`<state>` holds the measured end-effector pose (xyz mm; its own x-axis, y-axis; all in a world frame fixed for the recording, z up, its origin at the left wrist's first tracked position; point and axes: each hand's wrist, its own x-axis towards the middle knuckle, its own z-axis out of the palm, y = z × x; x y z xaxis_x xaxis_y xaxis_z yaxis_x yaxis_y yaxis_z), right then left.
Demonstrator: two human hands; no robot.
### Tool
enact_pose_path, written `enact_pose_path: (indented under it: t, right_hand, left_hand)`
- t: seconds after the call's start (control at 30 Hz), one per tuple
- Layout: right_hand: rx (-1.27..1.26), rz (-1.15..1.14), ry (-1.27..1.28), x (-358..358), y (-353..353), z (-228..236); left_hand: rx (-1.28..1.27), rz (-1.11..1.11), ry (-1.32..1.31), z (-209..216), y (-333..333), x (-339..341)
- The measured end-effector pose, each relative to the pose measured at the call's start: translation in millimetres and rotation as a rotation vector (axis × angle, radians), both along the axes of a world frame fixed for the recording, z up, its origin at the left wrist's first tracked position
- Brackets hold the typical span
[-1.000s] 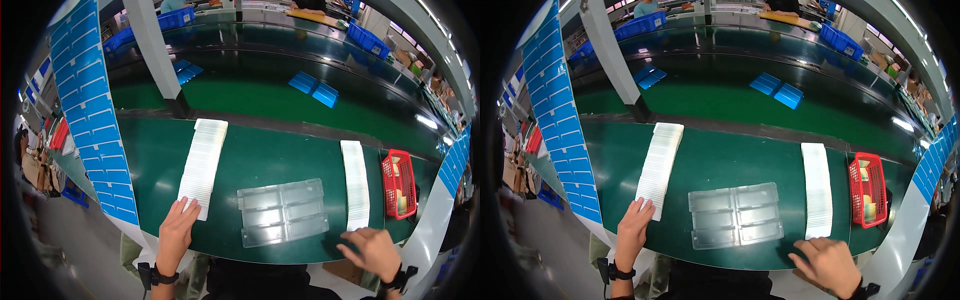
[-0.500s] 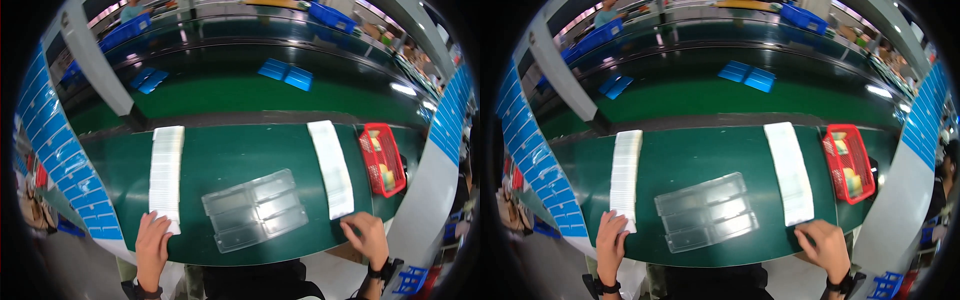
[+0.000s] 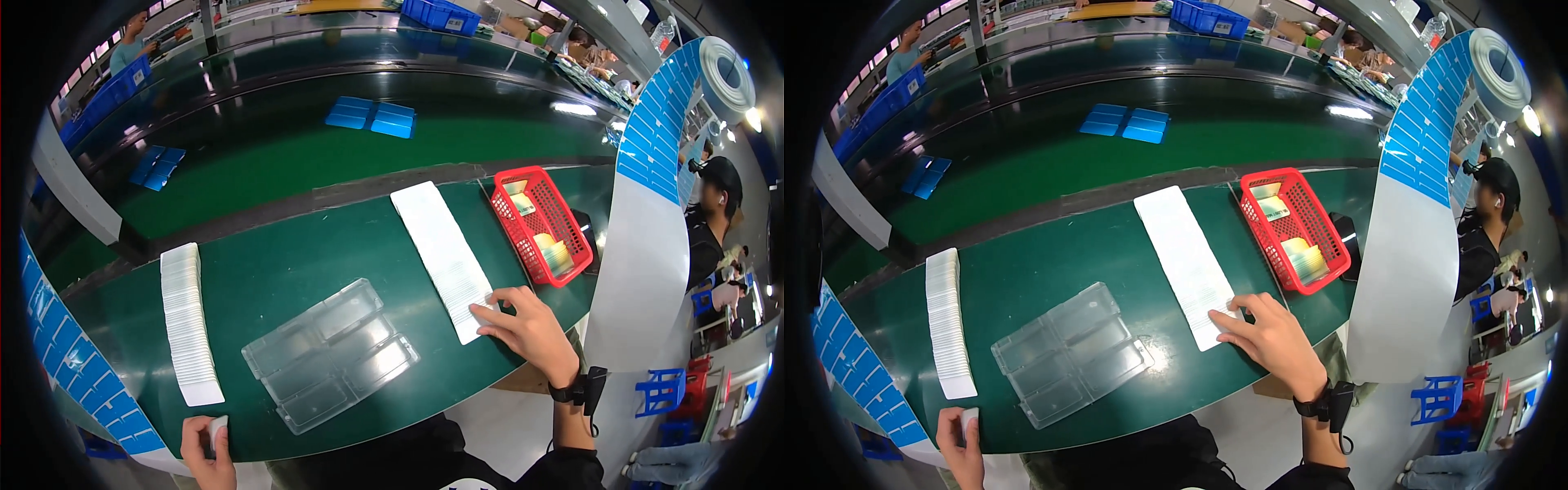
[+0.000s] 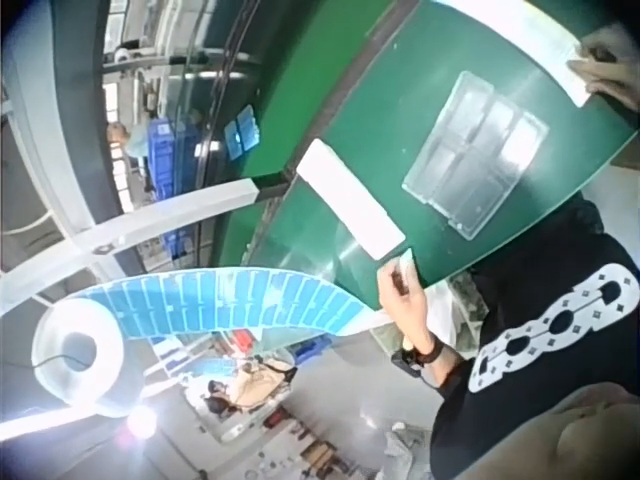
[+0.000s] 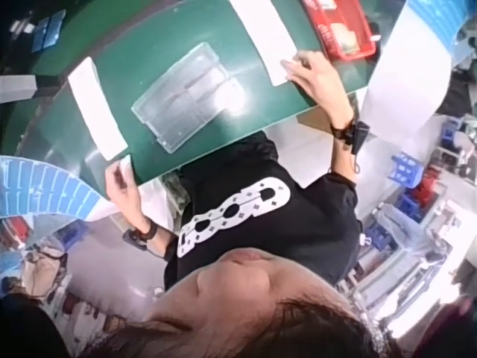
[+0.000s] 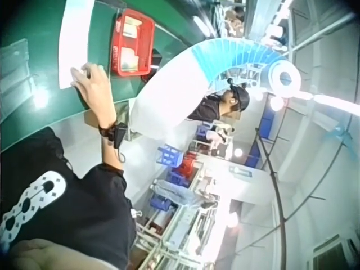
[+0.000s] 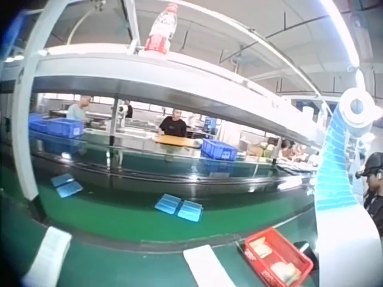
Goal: Placing blue and white sheets into a clear plastic tray.
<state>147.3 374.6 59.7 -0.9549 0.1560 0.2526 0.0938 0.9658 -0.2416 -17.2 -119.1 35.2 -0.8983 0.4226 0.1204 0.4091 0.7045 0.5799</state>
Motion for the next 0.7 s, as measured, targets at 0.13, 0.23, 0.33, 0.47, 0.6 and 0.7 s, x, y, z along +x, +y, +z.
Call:
enact_pose_path:
  t: [0.13, 0.23, 0.33, 0.47, 0.6, 0.7]
  right_hand:
    - [0.082, 0.032, 0.018, 0, 2, -1]
    - [0.078, 0.057, 0.017, -2, 3, 3]
    - [0.043, 0.074, -0.017, -5, 3, 11]
    - [-0.071, 0.057, -0.109, -12, 4, 20]
    - [-0.19, 0.055, -0.268, -20, 13, 34]
    - [-0.413, 0.021, -0.642, -29, 13, 44]
  left_hand:
    - [0.468, 0.301, -0.21, -13, 10, 12]
    - [0.605, 0.328, -0.362, -16, 18, 16]
    - [0.731, 0.268, -0.461, -11, 22, 16]
    - [0.844, 0.348, -0.579, -5, 24, 10]
    - [0.942, 0.349, -0.478, -14, 31, 4]
    - [0.93, 0.329, -0.465, -17, 35, 4]
